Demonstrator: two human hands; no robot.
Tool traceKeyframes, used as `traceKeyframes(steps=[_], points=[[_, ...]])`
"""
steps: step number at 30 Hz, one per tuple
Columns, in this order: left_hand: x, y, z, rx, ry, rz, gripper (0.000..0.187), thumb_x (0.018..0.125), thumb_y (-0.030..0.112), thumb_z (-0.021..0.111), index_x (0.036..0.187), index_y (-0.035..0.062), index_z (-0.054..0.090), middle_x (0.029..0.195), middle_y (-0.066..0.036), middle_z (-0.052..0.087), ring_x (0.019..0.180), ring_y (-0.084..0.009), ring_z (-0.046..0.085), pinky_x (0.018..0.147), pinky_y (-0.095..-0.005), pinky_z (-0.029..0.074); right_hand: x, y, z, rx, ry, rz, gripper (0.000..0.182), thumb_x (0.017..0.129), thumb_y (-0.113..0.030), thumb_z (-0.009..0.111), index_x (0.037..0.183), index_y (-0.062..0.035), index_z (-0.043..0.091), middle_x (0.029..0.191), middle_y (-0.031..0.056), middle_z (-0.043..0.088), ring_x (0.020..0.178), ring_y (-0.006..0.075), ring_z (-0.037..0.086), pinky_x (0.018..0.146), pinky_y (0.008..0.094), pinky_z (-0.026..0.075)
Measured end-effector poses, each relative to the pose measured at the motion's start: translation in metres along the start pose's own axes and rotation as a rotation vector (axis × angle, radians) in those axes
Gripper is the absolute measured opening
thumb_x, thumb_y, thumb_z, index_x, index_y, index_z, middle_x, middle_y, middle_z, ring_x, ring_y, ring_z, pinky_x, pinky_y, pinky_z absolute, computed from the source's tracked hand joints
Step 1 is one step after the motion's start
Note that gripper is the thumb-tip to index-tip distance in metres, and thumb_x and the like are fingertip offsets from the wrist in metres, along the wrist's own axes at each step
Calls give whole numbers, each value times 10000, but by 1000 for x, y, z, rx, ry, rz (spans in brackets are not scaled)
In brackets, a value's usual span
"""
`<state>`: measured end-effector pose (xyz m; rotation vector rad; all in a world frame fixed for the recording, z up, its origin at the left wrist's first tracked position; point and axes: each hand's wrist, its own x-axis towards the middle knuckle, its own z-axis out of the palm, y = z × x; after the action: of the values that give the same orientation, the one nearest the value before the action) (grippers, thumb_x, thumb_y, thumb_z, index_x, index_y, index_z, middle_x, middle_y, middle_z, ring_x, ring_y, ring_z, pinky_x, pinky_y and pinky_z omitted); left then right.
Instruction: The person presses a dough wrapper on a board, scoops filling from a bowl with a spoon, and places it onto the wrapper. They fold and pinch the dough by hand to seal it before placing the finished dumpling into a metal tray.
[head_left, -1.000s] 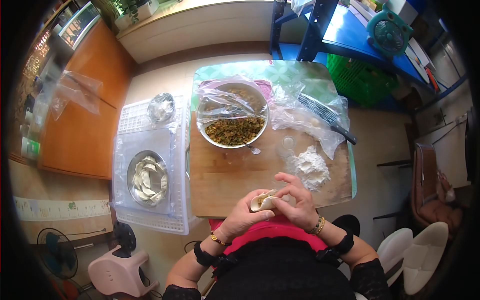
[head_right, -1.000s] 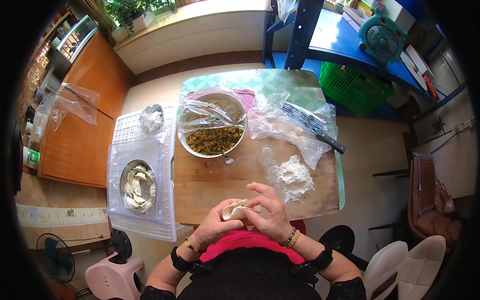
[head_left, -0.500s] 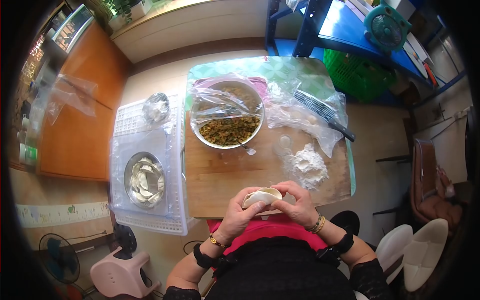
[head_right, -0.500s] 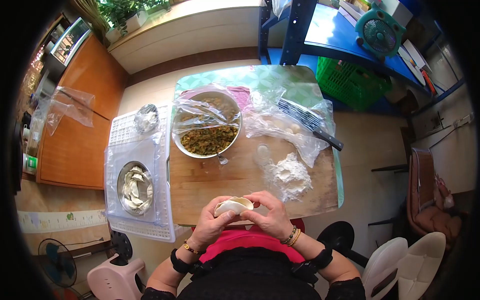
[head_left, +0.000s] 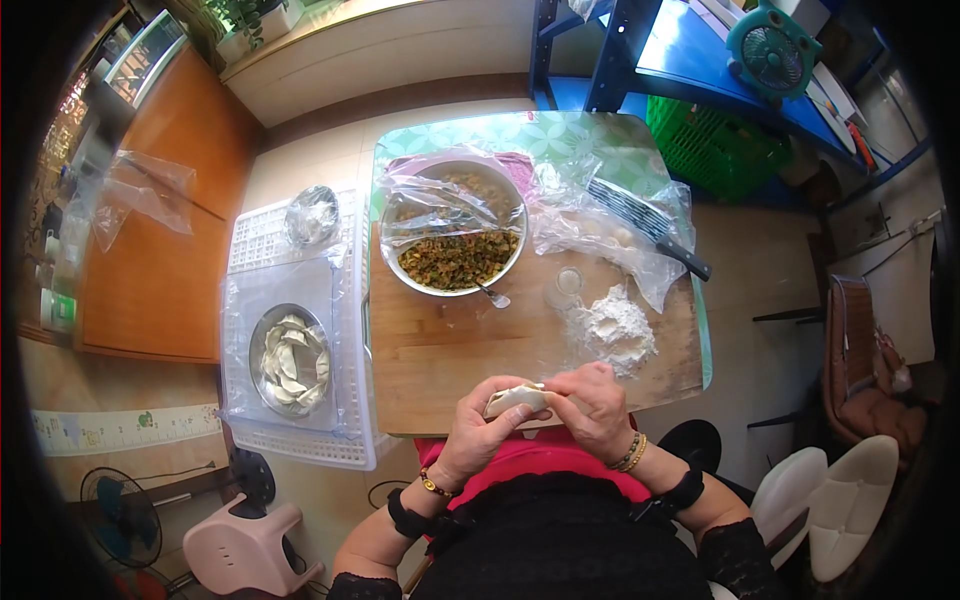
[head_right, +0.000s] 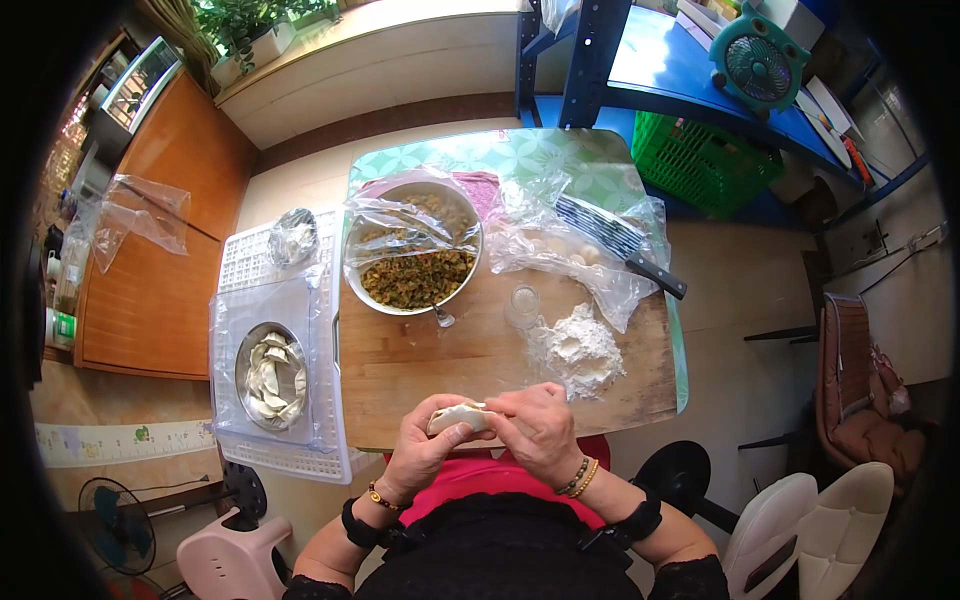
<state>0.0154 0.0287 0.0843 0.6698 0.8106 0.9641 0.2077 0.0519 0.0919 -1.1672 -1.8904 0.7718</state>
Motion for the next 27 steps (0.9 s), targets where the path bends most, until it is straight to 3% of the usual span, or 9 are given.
traceKeyframes(steps=[2, 5, 11, 18, 21, 27], points=[[-1, 1, -1, 156, 15, 35, 272, 937, 74, 596, 1195, 11, 537, 1098, -85, 638, 984, -149, 646, 834, -276, 538, 4, -7, -5, 74, 28, 123, 220, 746, -207, 779, 917, -82, 720, 895, 70, 690, 807, 221, 638, 794, 337, 408], [-2, 2, -1, 179, 1, 11, 259, 934, 69, 598, 1182, 13, 551, 1071, -70, 643, 966, -127, 638, 828, -266, 533, 10, -7, -8, -1, 1, 38, 256, 725, -224, 792, 927, -85, 717, 920, 71, 687, 831, 223, 633, 816, 340, 412], [-3, 8, 6, 135, -24, -8, 268, 934, 47, 585, 1196, 4, 547, 1062, -67, 642, 973, -127, 637, 809, -259, 533, 6, 2, -6, -34, -45, -69, 162, 752, -183, 765, 866, -92, 697, 827, 60, 657, 784, 238, 605, 780, 358, 410], [-1, 7, 3, 244, -71, 16, 300, 931, 36, 582, 1229, 7, 557, 1082, -60, 636, 959, -108, 621, 806, -251, 528, 2, 2, -4, 42, -49, -28, 148, 777, -168, 739, 856, -86, 644, 825, 68, 639, 797, 255, 596, 783, 362, 406], [-1, 6, 1, 256, -105, -5, 323, 921, 32, 591, 1241, 7, 560, 1104, -67, 632, 990, -111, 604, 850, -257, 510, 7, -5, -9, 98, -80, 33, 186, 784, -189, 737, 901, -87, 634, 848, 66, 632, 832, 255, 593, 798, 361, 403], [0, 8, 3, 386, -173, 56, 430, 889, 4, 594, 1309, 5, 505, 1173, -101, 611, 1082, -144, 574, 950, -291, 459, 12, -1, -12, 47, -136, -99, 187, 774, -191, 742, 892, -93, 636, 847, 31, 628, 831, 235, 585, 793, 355, 399]])
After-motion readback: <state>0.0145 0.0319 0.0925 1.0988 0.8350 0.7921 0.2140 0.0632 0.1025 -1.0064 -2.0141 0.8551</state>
